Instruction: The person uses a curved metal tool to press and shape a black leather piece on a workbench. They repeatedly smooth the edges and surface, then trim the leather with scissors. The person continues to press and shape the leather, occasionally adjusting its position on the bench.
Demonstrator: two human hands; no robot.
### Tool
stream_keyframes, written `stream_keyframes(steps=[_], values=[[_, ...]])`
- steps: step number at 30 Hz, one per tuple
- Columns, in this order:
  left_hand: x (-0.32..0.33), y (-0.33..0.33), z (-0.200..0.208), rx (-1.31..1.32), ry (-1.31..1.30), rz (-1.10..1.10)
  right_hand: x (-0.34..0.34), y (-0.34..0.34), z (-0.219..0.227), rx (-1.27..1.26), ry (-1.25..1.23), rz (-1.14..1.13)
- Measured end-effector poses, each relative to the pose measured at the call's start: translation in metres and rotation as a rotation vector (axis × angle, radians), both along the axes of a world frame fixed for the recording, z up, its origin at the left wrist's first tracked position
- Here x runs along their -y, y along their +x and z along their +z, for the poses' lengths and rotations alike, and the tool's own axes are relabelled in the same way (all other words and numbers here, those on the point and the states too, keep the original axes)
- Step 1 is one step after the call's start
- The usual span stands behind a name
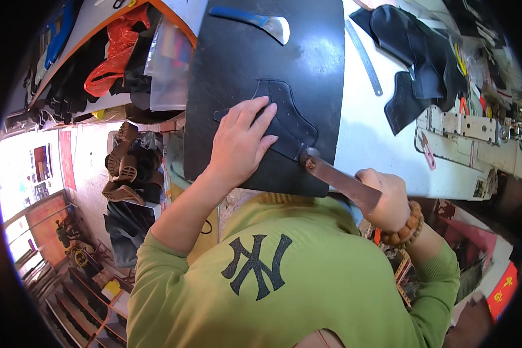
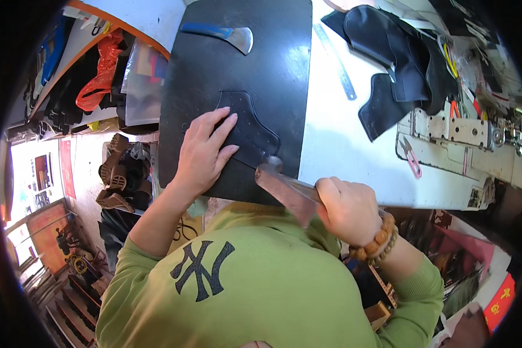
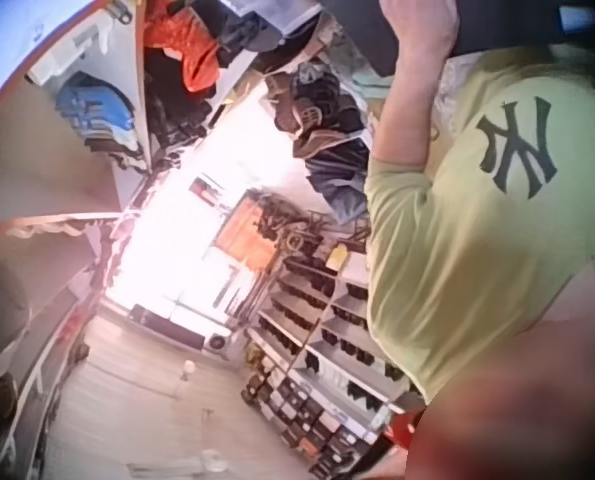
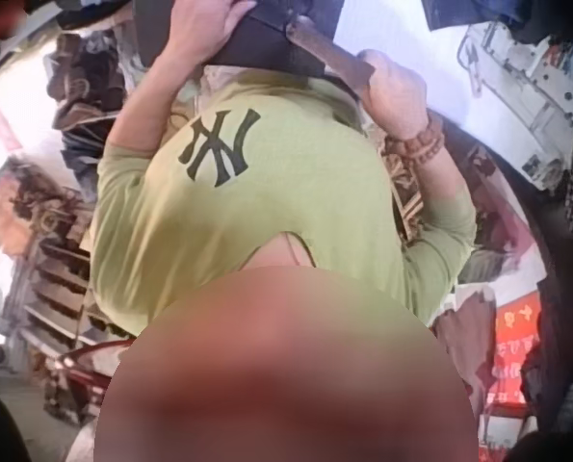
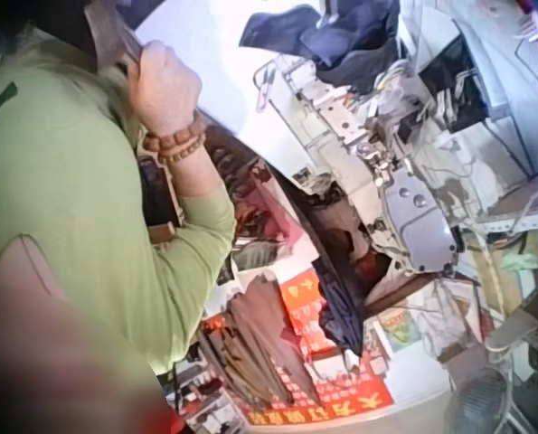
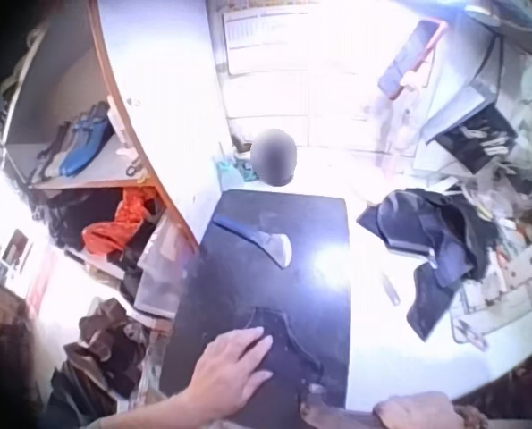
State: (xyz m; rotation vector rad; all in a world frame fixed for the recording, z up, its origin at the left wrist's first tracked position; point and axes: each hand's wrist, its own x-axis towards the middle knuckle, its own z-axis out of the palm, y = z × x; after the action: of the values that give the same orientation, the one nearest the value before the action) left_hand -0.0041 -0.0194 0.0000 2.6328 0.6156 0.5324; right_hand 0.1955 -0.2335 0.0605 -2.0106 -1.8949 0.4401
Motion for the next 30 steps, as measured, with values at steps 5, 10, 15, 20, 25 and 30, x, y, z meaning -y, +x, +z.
stream_keyframes(steps=[5, 10, 15, 20, 25, 30], values=[[0.002, -0.001, -0.002, -0.012, -0.021, -0.015, 0.000, 0.003, 0.001, -0.060, -0.019, -0.019], [0.000, -0.001, -0.003, 0.011, -0.003, -0.025, -0.005, 0.007, 0.001, -0.035, -0.014, -0.067], [0.000, -0.002, -0.001, -0.012, -0.047, -0.017, -0.014, 0.012, 0.009, -0.219, 0.059, -0.141], [-0.001, -0.002, -0.003, 0.041, -0.088, -0.015, -0.025, 0.019, 0.020, -0.033, 0.120, -0.084], [-0.003, -0.003, -0.005, 0.060, -0.073, -0.003, -0.040, 0.014, 0.014, 0.018, -0.079, -0.109], [-0.003, -0.003, -0.003, 0.059, -0.071, 0.000, -0.054, 0.015, 0.023, 0.014, 0.199, -0.082]])
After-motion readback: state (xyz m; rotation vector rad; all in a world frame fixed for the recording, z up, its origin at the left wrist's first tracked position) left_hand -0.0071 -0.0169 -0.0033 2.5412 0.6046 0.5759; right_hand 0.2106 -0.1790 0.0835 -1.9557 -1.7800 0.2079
